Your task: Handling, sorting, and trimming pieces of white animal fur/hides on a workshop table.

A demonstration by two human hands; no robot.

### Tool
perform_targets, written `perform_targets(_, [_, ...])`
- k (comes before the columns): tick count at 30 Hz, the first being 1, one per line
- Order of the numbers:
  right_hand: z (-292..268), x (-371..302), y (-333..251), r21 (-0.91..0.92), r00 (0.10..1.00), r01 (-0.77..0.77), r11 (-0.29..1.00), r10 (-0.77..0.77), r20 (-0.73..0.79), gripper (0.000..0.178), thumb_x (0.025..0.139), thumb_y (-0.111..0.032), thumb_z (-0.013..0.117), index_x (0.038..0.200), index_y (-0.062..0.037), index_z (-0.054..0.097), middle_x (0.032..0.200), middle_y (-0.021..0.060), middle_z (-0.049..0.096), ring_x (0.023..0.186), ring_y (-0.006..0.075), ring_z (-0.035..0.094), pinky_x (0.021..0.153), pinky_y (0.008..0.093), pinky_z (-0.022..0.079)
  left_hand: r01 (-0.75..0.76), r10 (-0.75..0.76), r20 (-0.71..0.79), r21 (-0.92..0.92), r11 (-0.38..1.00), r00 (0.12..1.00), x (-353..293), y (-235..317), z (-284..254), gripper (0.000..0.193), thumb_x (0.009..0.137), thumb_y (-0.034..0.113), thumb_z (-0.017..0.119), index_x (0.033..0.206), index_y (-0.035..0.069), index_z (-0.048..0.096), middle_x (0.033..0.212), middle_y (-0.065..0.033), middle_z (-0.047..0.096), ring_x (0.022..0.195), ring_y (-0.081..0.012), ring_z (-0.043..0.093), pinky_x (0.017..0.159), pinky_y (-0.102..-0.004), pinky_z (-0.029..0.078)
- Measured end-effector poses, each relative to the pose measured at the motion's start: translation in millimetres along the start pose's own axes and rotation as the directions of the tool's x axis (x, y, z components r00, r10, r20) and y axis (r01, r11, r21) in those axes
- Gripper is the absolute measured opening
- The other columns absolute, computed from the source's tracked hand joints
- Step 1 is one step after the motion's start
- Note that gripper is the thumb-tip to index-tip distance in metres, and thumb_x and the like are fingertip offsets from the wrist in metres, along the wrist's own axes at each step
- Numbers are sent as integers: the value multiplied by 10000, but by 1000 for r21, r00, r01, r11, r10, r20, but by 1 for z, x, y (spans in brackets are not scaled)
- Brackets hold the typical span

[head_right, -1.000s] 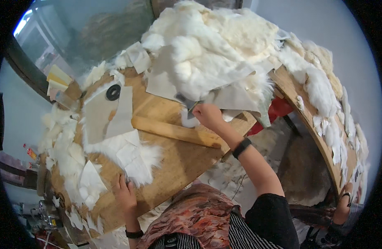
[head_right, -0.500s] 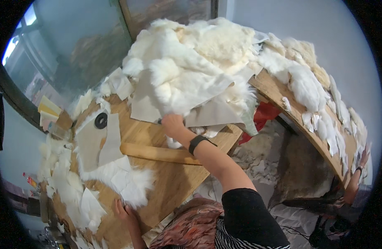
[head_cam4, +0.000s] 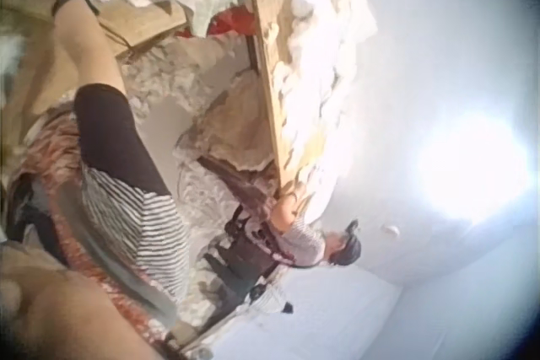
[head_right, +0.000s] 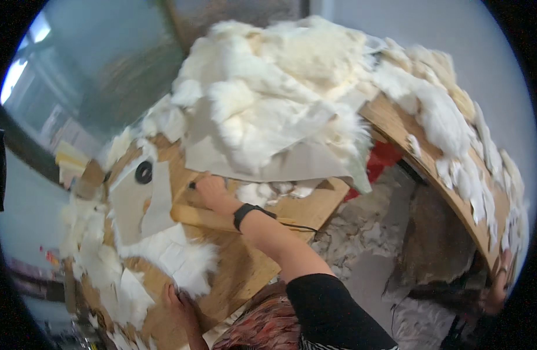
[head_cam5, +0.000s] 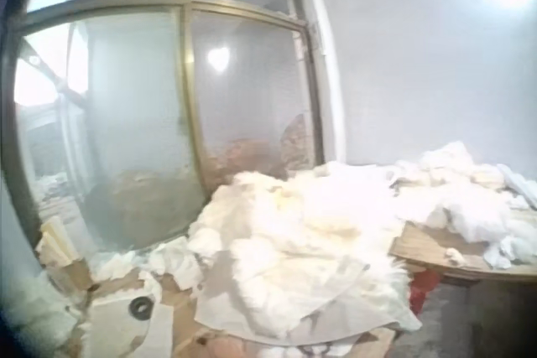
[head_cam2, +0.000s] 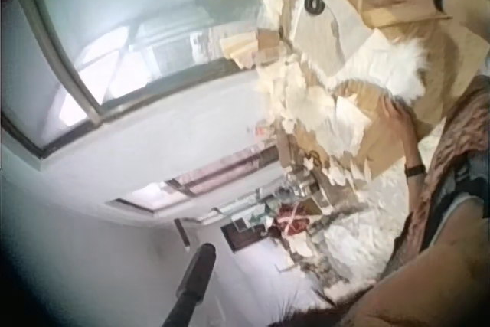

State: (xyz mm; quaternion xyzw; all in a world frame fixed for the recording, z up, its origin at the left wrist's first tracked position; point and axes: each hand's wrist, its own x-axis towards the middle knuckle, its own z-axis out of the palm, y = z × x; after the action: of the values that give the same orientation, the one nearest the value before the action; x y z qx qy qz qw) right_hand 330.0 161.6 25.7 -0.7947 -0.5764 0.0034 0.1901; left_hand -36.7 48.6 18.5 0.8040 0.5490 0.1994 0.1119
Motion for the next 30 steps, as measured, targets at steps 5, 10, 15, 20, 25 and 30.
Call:
perform_targets(5, [-29, -15, 14, 60, 985, 55, 997, -64, 161, 382, 834, -294, 654, 1149, -80, 628, 1045, 134, 657, 881, 299, 684, 761, 414, 537, -69, 68, -29, -66, 995, 997, 3, 2, 8, 420, 887, 59, 561, 1286, -58, 499, 1381, -253, 476, 1266, -424, 454, 1078, -466, 343])
perform_targets(10, [-99, 12, 77, 395, 993, 11, 919, 37, -113, 457, 805, -191, 736, 1228, -120, 576, 1052, 118, 652, 893, 266, 678, 831, 414, 503, -22, 13, -84, -106, 994, 996, -8, -21, 12, 420, 877, 41, 563, 1281, -55, 505, 1381, -250, 478, 1267, -419, 454, 1074, -468, 345])
perform_targets(15, [-187, 42, 261, 162, 722, -251, 954, 296, -625, 487, 762, -147, 759, 1210, -79, 581, 1151, 147, 645, 975, 257, 672, 821, 377, 519, -36, 20, -89, -180, 983, 996, -4, -10, 19, 431, 857, 24, 571, 1277, -53, 512, 1381, -246, 484, 1267, -419, 453, 1071, -475, 345])
perform_targets(20, [-200, 24, 329, 81, 775, -533, 842, 524, -353, 652, 705, -352, 777, 1257, -79, 560, 1205, 175, 637, 1101, 327, 625, 901, 413, 508, -26, 25, -19, -68, 997, 1000, -2, -11, 17, 434, 876, -28, 528, 1307, -41, 479, 1407, -236, 450, 1316, -404, 422, 1110, -466, 329])
perform_targets(25, [-196, 18, 311, 42, 707, -685, 727, 678, -201, 824, 647, -407, 827, 1295, 4, 529, 1193, 208, 647, 1136, 325, 617, 940, 397, 485, -35, 33, -28, -63, 997, 999, -6, -12, 11, 421, 899, -12, 517, 1318, -33, 475, 1414, -236, 444, 1322, -407, 416, 1114, -468, 323])
perform_targets(30, [-211, -2, 350, -62, 701, -712, 699, 704, -108, 604, 620, -413, 837, 1005, 27, 683, 979, 171, 714, 925, 308, 687, 812, 386, 521, -57, 54, -79, -41, 998, 995, -5, -8, 15, 432, 865, 32, 574, 1285, -49, 513, 1388, -237, 485, 1259, -416, 464, 1048, -474, 365])
